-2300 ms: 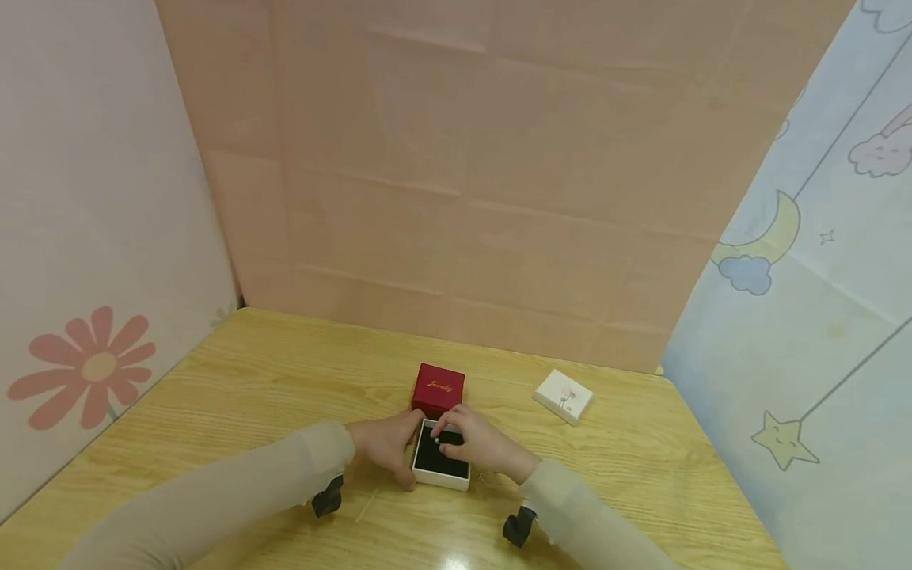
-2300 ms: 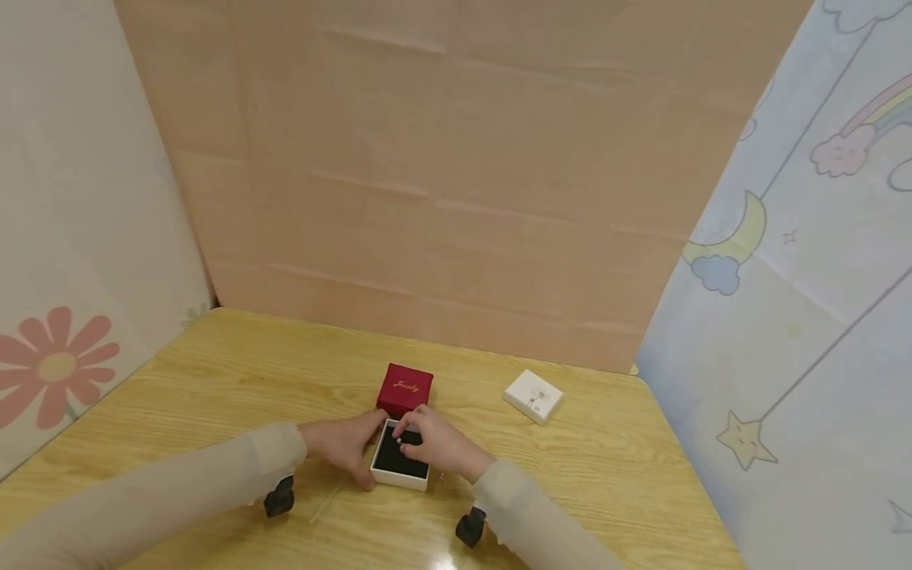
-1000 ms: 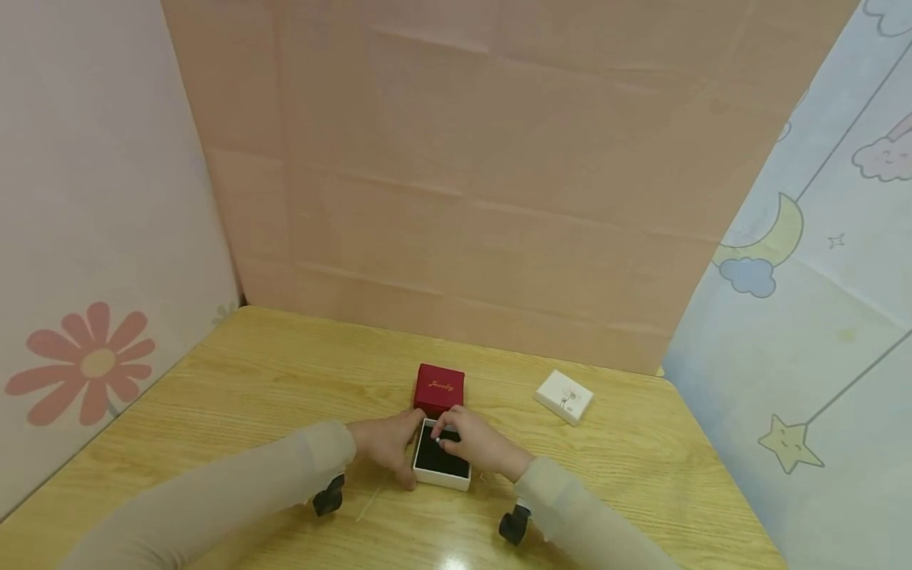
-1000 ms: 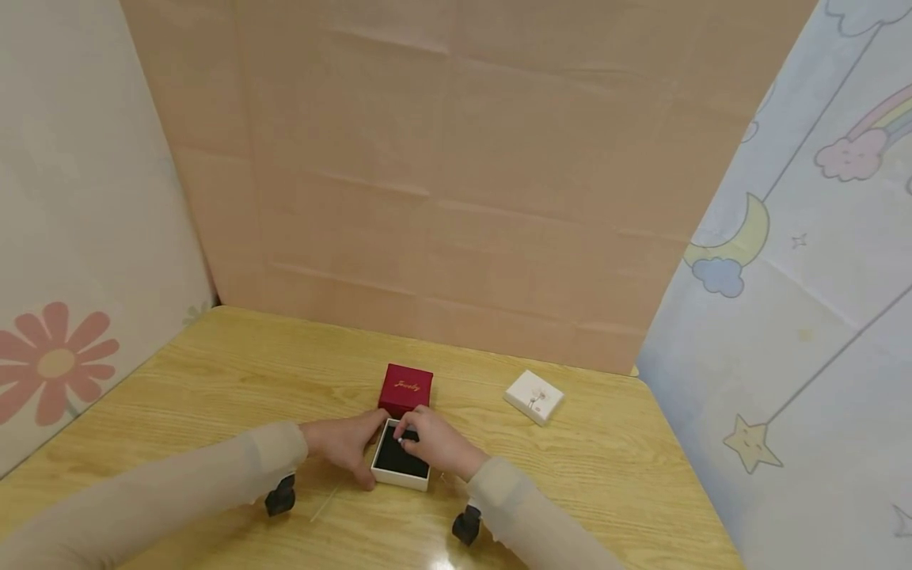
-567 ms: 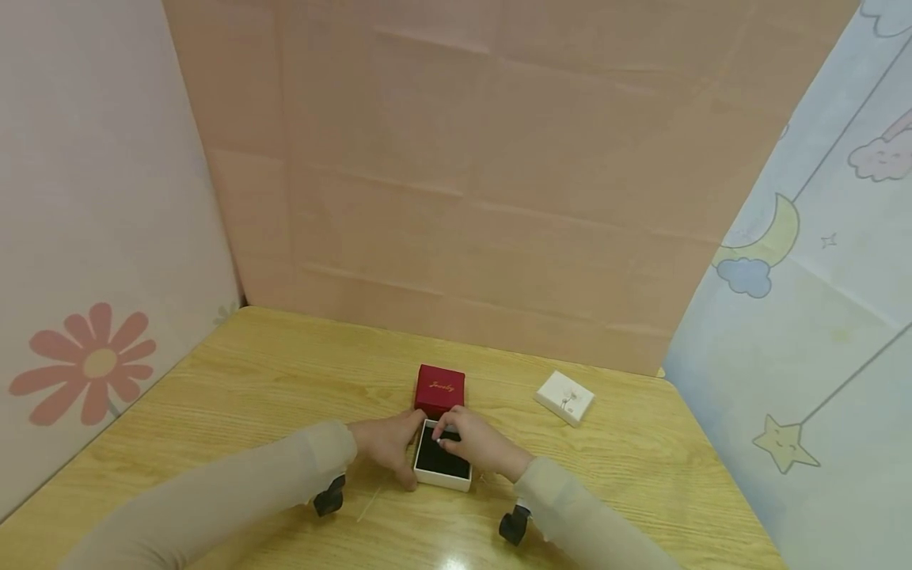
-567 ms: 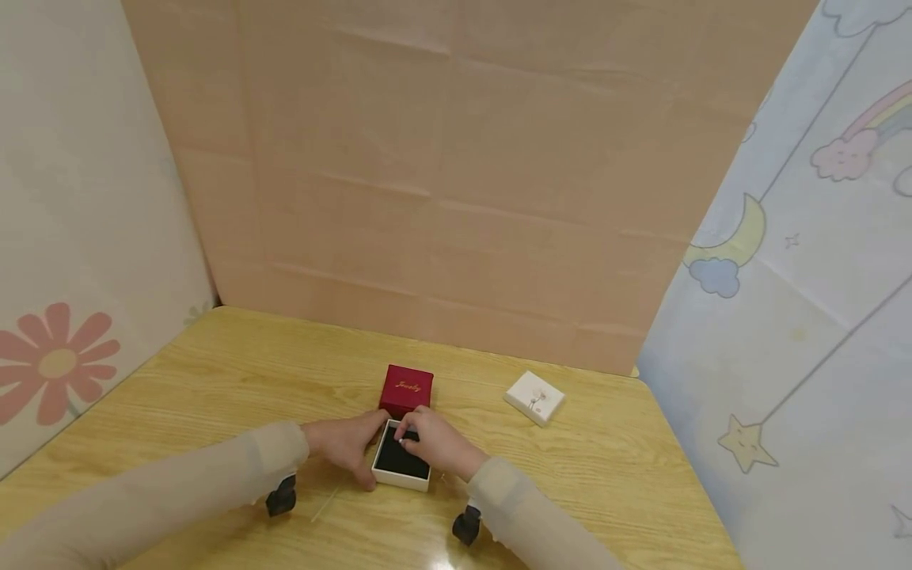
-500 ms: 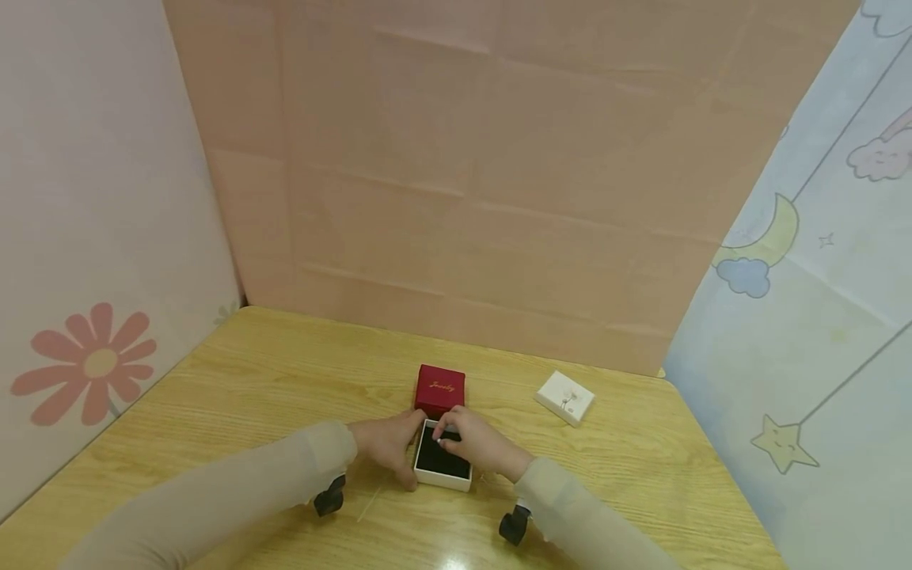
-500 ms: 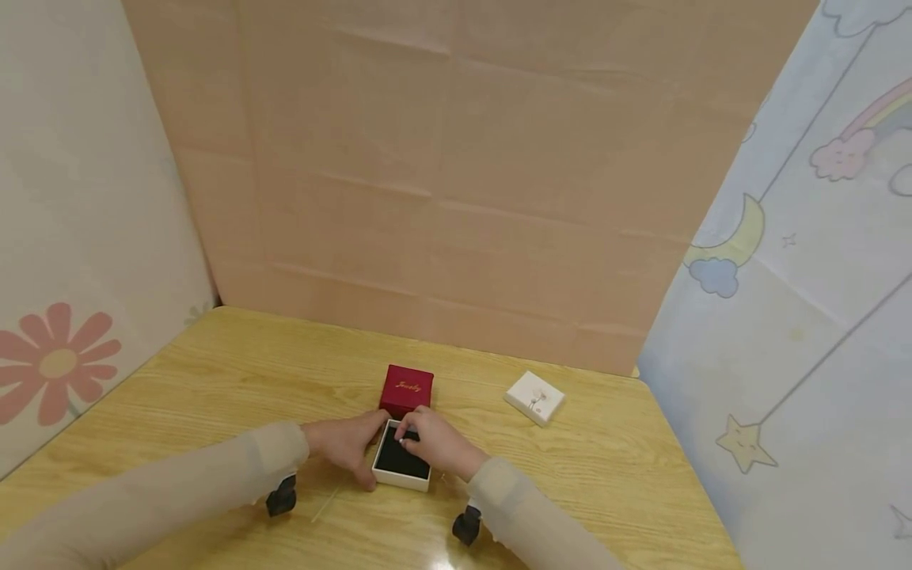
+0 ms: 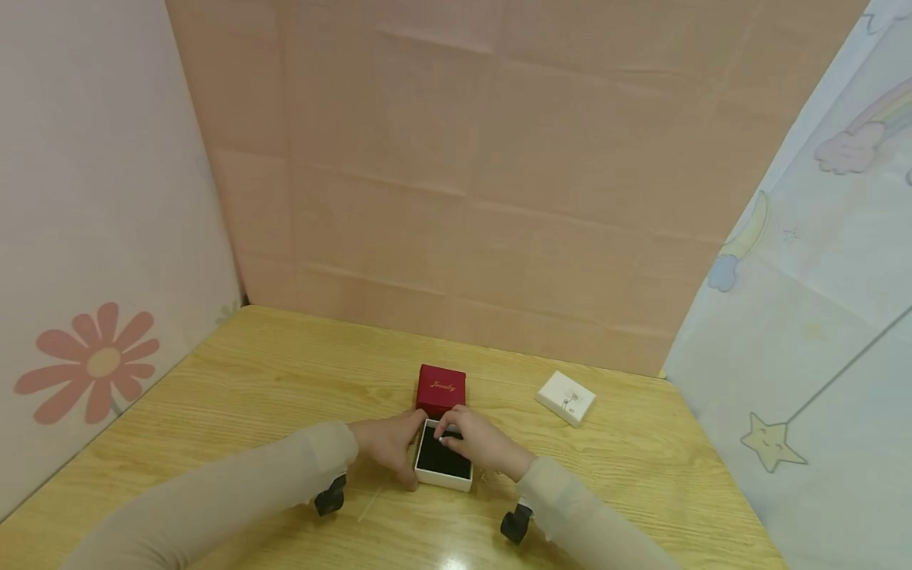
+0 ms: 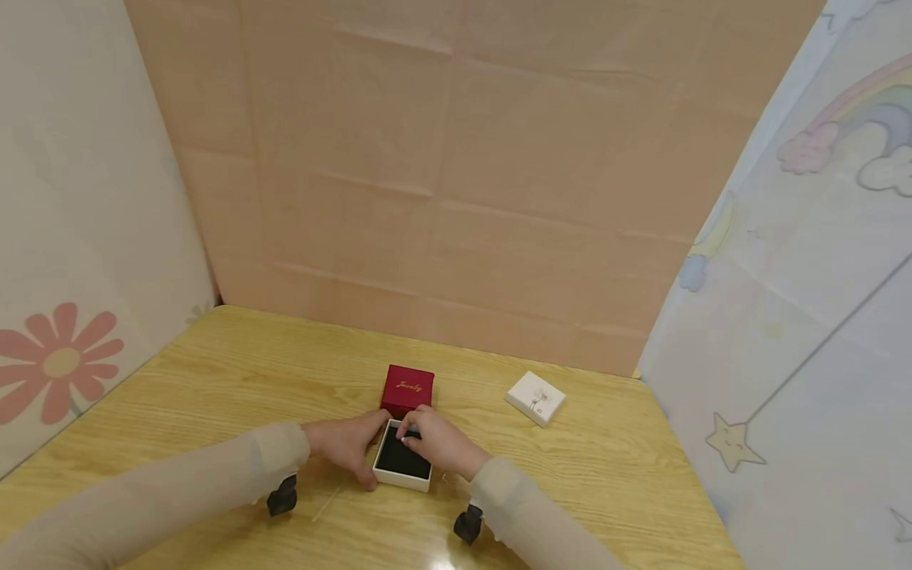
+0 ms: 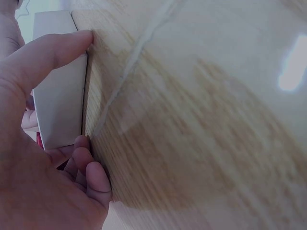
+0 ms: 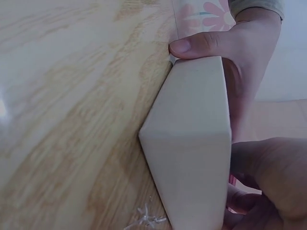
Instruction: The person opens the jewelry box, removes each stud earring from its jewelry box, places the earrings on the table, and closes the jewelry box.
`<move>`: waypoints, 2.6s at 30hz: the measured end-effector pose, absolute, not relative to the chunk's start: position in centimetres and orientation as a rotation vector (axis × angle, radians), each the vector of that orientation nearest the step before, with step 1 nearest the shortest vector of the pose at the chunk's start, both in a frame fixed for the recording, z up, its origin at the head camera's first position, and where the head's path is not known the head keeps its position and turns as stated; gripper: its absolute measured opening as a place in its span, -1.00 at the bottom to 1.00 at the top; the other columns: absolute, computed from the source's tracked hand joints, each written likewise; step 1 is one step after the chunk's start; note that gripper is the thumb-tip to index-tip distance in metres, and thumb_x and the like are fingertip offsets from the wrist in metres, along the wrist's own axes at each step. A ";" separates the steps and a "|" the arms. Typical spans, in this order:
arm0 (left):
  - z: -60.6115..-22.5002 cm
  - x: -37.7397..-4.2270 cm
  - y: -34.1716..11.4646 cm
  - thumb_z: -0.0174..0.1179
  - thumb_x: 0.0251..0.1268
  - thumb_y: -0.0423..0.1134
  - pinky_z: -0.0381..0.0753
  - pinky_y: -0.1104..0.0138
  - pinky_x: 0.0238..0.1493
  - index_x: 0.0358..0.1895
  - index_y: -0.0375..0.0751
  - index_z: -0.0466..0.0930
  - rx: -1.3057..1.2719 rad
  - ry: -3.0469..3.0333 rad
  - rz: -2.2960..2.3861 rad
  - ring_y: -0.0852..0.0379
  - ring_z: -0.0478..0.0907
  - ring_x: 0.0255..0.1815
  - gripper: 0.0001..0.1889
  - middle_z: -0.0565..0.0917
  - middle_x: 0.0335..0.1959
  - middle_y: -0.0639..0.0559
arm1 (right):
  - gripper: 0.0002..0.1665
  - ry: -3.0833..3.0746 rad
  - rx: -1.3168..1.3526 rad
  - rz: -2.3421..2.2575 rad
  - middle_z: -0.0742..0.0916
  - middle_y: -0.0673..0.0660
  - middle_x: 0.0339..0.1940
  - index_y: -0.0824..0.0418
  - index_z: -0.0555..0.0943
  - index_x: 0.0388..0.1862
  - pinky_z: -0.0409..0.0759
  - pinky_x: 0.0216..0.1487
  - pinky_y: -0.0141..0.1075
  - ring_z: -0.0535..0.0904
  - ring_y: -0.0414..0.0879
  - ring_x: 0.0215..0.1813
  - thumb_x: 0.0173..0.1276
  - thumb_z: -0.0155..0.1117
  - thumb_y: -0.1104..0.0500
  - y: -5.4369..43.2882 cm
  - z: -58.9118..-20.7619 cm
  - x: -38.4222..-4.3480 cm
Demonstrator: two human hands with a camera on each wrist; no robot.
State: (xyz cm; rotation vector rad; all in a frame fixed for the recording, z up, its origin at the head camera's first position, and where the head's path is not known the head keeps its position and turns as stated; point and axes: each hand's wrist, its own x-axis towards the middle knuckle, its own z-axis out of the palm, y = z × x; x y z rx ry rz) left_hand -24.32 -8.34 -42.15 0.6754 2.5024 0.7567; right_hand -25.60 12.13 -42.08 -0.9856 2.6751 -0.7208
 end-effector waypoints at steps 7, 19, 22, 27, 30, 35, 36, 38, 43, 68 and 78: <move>-42.2 -24.5 -8.3 0.59 -0.34 -0.07 0.43 0.11 0.19 0.03 -0.09 0.26 0.677 2.510 0.751 0.16 0.40 -0.03 -0.19 0.42 -0.13 0.09 | -0.95 2.674 -1.001 -0.736 0.60 0.03 -0.16 0.15 0.61 -0.24 0.52 0.15 -0.08 0.55 -0.02 0.02 0.35 0.26 0.28 12.2 -41.7 -25.6; -42.2 -24.5 -8.2 0.59 -0.36 -0.04 0.45 0.13 0.20 0.06 -0.09 0.26 0.676 2.513 0.733 0.17 0.41 -0.03 -0.16 0.43 -0.13 0.11 | -0.93 2.612 -0.960 -0.957 0.64 0.05 -0.17 0.22 0.60 -0.19 0.60 0.03 -0.13 0.61 -0.03 -0.04 0.40 0.20 0.27 13.8 -40.6 -25.7; -42.1 -24.4 -8.2 0.60 -0.36 -0.05 0.43 0.11 0.23 0.08 -0.09 0.26 0.663 2.508 0.738 0.16 0.41 0.00 -0.14 0.43 -0.11 0.11 | -0.92 2.602 -0.964 -0.996 0.65 0.05 -0.15 0.23 0.60 -0.17 0.59 0.05 -0.13 0.61 -0.02 -0.03 0.41 0.18 0.26 14.5 -40.1 -25.4; -42.0 -24.4 -8.2 0.60 -0.35 -0.06 0.40 0.10 0.27 0.09 -0.08 0.25 0.662 2.503 0.754 0.15 0.40 0.04 -0.14 0.43 -0.09 0.11 | -0.89 2.581 -0.946 -1.074 0.65 0.10 -0.10 0.25 0.59 -0.14 0.58 0.03 -0.21 0.61 0.00 0.00 0.43 0.15 0.26 16.1 -39.6 -24.8; -42.1 -24.4 -8.2 0.61 -0.35 -0.07 0.39 0.10 0.27 0.08 -0.08 0.25 0.663 2.500 0.763 0.15 0.39 0.04 -0.15 0.43 -0.09 0.11 | -0.87 2.583 -0.916 -1.109 0.65 0.13 -0.08 0.27 0.58 -0.13 0.58 0.04 -0.21 0.60 0.03 0.02 0.44 0.15 0.24 17.4 -39.5 -24.5; -42.4 -24.5 -8.3 0.61 -0.36 -0.08 0.40 0.11 0.25 0.06 -0.07 0.25 0.658 2.503 0.767 0.16 0.39 0.02 -0.15 0.43 -0.10 0.12 | -0.81 2.608 -0.861 -1.142 0.64 0.15 -0.06 0.30 0.57 -0.08 0.56 0.07 -0.14 0.59 0.06 0.04 0.45 0.14 0.20 19.8 -39.0 -24.5; -42.4 -24.5 -8.3 0.61 -0.36 -0.07 0.40 0.11 0.25 0.07 -0.07 0.25 0.656 2.504 0.765 0.16 0.39 0.02 -0.15 0.43 -0.10 0.13 | -0.81 2.627 -0.849 -1.138 0.64 0.13 -0.06 0.28 0.57 -0.08 0.57 0.06 -0.15 0.59 0.06 0.04 0.45 0.14 0.18 20.3 -38.9 -24.5; -42.5 -24.5 -8.3 0.61 -0.36 -0.07 0.39 0.10 0.26 0.07 -0.08 0.25 0.656 2.499 0.775 0.15 0.39 0.03 -0.15 0.42 -0.10 0.12 | -0.83 2.656 -0.818 -1.130 0.65 0.13 -0.06 0.23 0.58 -0.09 0.57 0.05 -0.16 0.59 0.05 0.04 0.45 0.15 0.17 21.2 -38.7 -24.5; -42.3 -24.5 -8.3 0.61 -0.36 -0.09 0.36 0.08 0.29 0.08 -0.09 0.25 0.653 2.493 0.793 0.13 0.39 0.06 -0.14 0.43 -0.08 0.10 | -0.84 2.684 -0.762 -1.114 0.66 0.19 -0.06 0.17 0.58 -0.08 0.57 0.04 -0.19 0.59 0.04 0.04 0.45 0.15 0.16 22.8 -38.3 -24.4; -42.7 -24.6 -8.2 0.62 -0.39 -0.06 0.37 0.08 0.29 0.10 -0.07 0.25 0.637 2.519 0.754 0.14 0.40 0.08 -0.12 0.44 -0.06 0.12 | -0.91 2.611 -0.780 -0.967 0.68 0.08 -0.19 0.27 0.60 -0.24 0.58 0.00 -0.09 0.61 -0.01 -0.08 0.36 0.23 0.25 23.4 -42.3 -23.8; -42.6 -24.4 -8.2 0.62 -0.38 -0.07 0.35 0.07 0.31 0.14 -0.10 0.24 0.630 2.513 0.760 0.12 0.40 0.12 -0.09 0.44 -0.02 0.09 | -0.97 2.679 -0.756 -0.881 0.66 -0.03 -0.26 0.18 0.61 -0.26 0.57 -0.07 -0.29 0.56 -0.20 -0.18 0.34 0.25 0.24 22.9 -42.7 -24.1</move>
